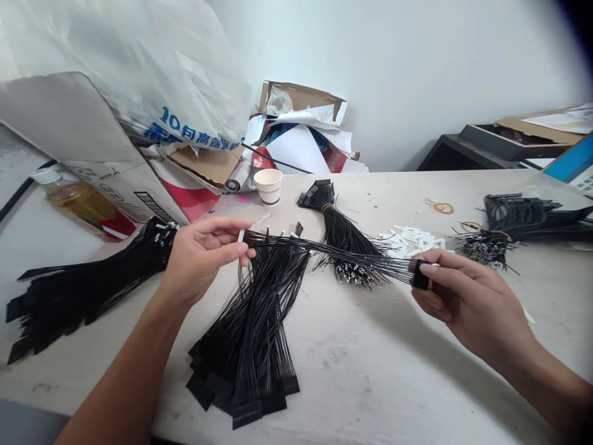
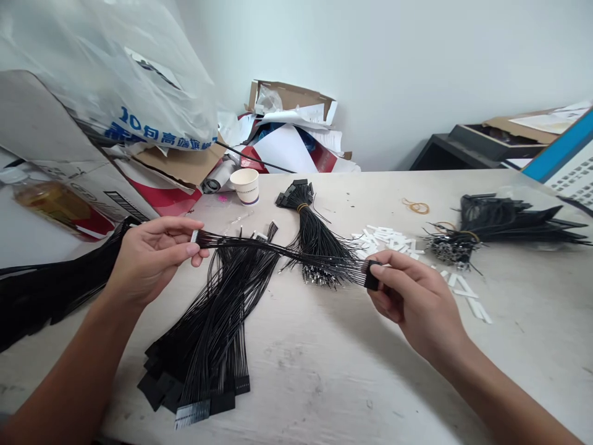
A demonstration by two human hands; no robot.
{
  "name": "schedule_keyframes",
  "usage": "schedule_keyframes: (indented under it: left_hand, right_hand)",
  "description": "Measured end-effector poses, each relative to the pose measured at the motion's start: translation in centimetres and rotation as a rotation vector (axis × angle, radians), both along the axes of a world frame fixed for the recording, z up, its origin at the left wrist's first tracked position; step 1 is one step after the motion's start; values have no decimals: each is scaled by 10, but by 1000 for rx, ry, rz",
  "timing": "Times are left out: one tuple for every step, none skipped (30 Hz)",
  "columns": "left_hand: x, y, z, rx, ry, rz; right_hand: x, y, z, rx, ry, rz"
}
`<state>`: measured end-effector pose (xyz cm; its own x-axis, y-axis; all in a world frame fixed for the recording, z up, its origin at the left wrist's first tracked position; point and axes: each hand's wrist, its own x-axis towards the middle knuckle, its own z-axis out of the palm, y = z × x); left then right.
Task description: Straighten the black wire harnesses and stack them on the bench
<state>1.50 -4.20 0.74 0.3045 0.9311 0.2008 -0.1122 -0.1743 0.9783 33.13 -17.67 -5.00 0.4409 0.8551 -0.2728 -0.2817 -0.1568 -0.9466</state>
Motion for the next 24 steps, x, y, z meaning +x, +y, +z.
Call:
schedule_keyframes:
  left_hand:
    - [0, 0, 0, -7, -9, -5]
    - [0, -1, 1, -13, -16, -10]
    - [1, -1, 1, -15, -23, -9]
    - [0, -1, 1, -17, -31, -7]
    - [0, 0, 1, -21, -36, -4]
    - [0, 0, 1, -29, -39, 0]
    - [-1, 0, 1, -44, -39, 6]
    - [-1, 0, 1, -63, -37, 16]
    - [-1, 1, 0, -85, -32, 30]
    - [-2, 1, 0, -105, -24, 47]
    - [-2, 2, 0, -118, -16, 65]
    - [-2, 2, 0, -125, -9, 84]
    - [-2, 3, 0, -126, -4, 99]
    - [-2, 3, 1, -121, -2, 111]
    - [-2, 4, 1, -113, -1, 118]
    - [-3, 6, 1, -107, -3, 125]
    - [-3, 7, 2, -102, -4, 131]
    - [-3, 8, 2, -101, -4, 137]
    - [-3, 10, 2, -105, -3, 142]
    - [-3, 11, 1, -112, 0, 147]
    - [-3, 13, 1, -124, 5, 153]
    - [-3, 14, 0, -136, 10, 159]
    - [-2, 16, 0, -148, 8, 167]
    - [-2, 17, -1, -160, 1, 177]
  right_hand:
    - [0, 0, 0, 7, -10, -9]
    - [0, 0, -1, 19, -24, -18]
    - [1, -1, -2, 34, -39, -22]
    - [1, -2, -4, 53, -65, -24]
    - [2, -3, -6, 79, -102, -28]
    - [3, -5, -8, 111, -146, -36]
    - [3, -6, -10, 148, -189, -52]
    - [3, -8, -11, 186, -223, -67]
    - [3, -10, -12, 219, -240, -78]
    - [3, -11, -12, 241, -238, -81]
    - [3, -12, -12, 249, -216, -68]
    - [2, -12, -11, 247, -185, -44]
    - [1, -12, -9, 240, -152, -13]
    - [0, -12, -7, 231, -122, 18]
    - [-1, -12, -6, 227, -101, 45]
    - [-2, -11, -4, 228, -88, 71]
    - [-2, -11, -3, 233, -83, 99]
    - [-3, -11, -3, 239, -83, 130]
    - [-3, -10, -3, 244, -86, 163]
    - [-3, -10, -4, 247, -90, 197]
    - [-2, -10, -5, 252, -93, 229]
    - [-2, -11, -6, 254, -99, 260]
    - [-2, -11, -6, 256, -106, 293]
    - [-2, -11, -6, 252, -112, 333]
